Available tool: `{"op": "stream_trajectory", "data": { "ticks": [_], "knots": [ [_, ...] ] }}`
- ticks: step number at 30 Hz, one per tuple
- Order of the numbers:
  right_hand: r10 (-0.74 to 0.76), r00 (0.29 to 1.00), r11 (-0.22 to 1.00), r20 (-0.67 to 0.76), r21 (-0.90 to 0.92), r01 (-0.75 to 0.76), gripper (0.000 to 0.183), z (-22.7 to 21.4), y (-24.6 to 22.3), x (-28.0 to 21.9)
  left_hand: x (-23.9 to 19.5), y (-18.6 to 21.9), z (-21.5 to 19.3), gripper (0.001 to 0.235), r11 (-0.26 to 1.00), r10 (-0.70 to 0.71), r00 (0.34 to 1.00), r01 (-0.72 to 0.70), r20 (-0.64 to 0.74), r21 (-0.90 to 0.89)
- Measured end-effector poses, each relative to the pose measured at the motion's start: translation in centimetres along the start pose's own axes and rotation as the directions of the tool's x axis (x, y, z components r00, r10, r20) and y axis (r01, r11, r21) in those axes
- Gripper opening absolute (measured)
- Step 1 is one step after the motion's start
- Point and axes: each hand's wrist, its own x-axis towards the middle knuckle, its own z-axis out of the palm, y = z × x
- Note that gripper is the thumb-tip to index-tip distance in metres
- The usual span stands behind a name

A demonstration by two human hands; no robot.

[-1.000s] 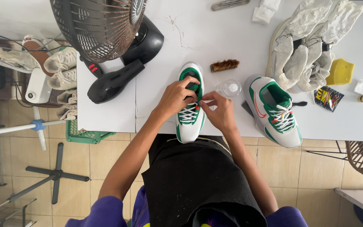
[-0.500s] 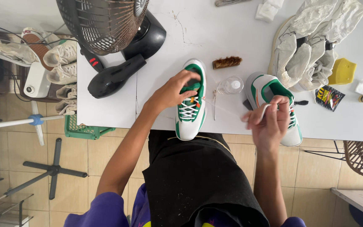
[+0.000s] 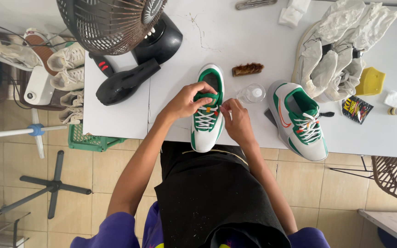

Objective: The person laces a white and green sneaker with white shoelaces. They thread the laces through the eyelets, pull them tight, and tie a knot at the top. The person also briefly picks up and brushes the shoe with a brown brush before continuing to lace it.

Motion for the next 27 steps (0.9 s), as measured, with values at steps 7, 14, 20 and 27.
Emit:
{"op": "stream_trajectory", "data": {
  "ticks": [7, 14, 20, 27],
  "knots": [
    [0.084, 0.982, 0.996, 0.17, -0.011, -0.083, 0.017, -3.8, 1.6, -1.8, -0.3, -1.3, 1.5, 0.022, 0.999, 0.046, 0.986, -0.049, -0.162, -0.013],
    [-0.075, 0.997, 0.997, -0.015, 0.032, 0.075, 0.04, -3.8, -9.5, 1.8, -0.7, -0.7, 1.7, 0.039, 0.99, 0.132, 0.941, -0.108, -0.311, 0.093],
    [-0.115, 0.984, 0.931, 0.14, -0.331, 0.156, 0.033, -0.7, -6.3, 6.5, -6.2, -1.1, 1.1, 0.095, 0.892, -0.388, 0.92, 0.359, -0.055, -0.275],
    [0.061, 0.982, 0.847, 0.177, -0.53, 0.043, 0.045, 1.5, -5.2, 9.0, -8.1, -0.7, 1.8, 0.103, 0.916, -0.401, 0.914, 0.399, 0.06, 0.043]
  ]
}}
